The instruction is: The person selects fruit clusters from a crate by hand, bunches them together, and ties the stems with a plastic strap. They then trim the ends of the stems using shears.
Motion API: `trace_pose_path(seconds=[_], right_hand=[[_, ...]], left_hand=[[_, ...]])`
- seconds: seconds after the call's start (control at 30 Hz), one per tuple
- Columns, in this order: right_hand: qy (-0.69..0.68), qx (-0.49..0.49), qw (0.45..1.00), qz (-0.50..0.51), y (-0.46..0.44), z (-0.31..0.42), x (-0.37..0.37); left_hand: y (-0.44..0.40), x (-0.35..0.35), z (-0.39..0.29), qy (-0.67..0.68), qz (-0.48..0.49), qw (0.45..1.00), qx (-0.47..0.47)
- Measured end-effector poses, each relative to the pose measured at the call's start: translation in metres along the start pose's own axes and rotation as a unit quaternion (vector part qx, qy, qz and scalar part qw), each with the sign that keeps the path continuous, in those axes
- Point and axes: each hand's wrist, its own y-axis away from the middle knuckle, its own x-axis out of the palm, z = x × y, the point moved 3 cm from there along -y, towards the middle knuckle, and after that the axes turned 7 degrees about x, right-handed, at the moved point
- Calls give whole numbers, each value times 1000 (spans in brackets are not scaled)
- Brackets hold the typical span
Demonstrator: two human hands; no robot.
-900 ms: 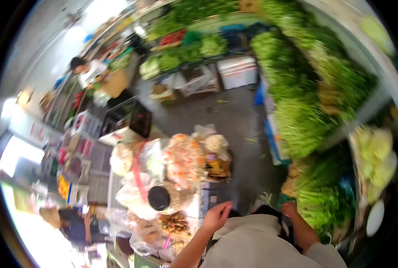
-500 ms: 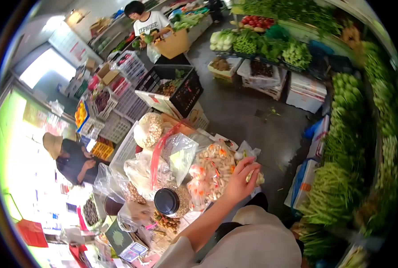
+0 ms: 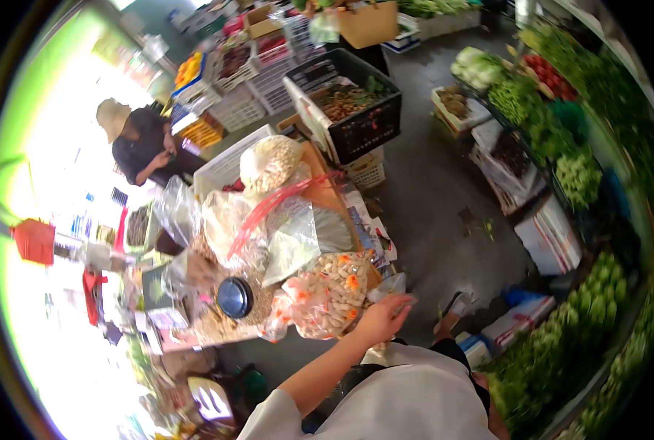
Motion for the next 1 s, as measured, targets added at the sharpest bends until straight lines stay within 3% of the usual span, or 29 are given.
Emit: trace_pose_path(seconds=[0.1,0.2,0.23,0.27,0.37,0.5,0.57,0.63,0.67,0.7,0.77,0.8,0.87,1.0], right_hand=[[253,-19,965,59,-61,113,-81],[244,-73,967,23,-90,211,-142],[120,-9,992,42,-113,234,-154],[-7,57,996,65,-131,256,-164],[-22,11,998,50,-166,313,-204],[3,14,1000,0,-236,304,-221],[-61,40,996,53,-240,305,-209],[-2,48,996,73,-251,287,-193],[69,13,995,75,-251,278,-188],[163,-109,979,48,-270,248,-174],[196,-112,968,107,-234,277,-185],[194,-109,970,102,-248,260,-184],[-5,-53,975,217,-282,204,-186],[166,70,974,140,-282,268,-229]], left_hand=[[2,14,-7,-34,-54,987,-146],[-7,35,-57,-8,-113,968,-223],[-13,44,-63,6,-143,955,-261],[-19,57,-63,7,-153,956,-251],[-27,95,-75,-64,-137,972,-177],[-59,111,-88,-52,-131,977,-163],[-76,111,-82,-54,-144,975,-162],[-97,110,-70,-52,-164,971,-163],[-111,114,-65,-46,-161,973,-161],[-126,115,-55,-13,-168,968,-186],[-159,125,-40,43,-169,964,-202],[-178,128,-28,46,-164,965,-198],[-224,137,-13,37,-105,984,-141],[-313,109,28,38,-47,996,-68]])
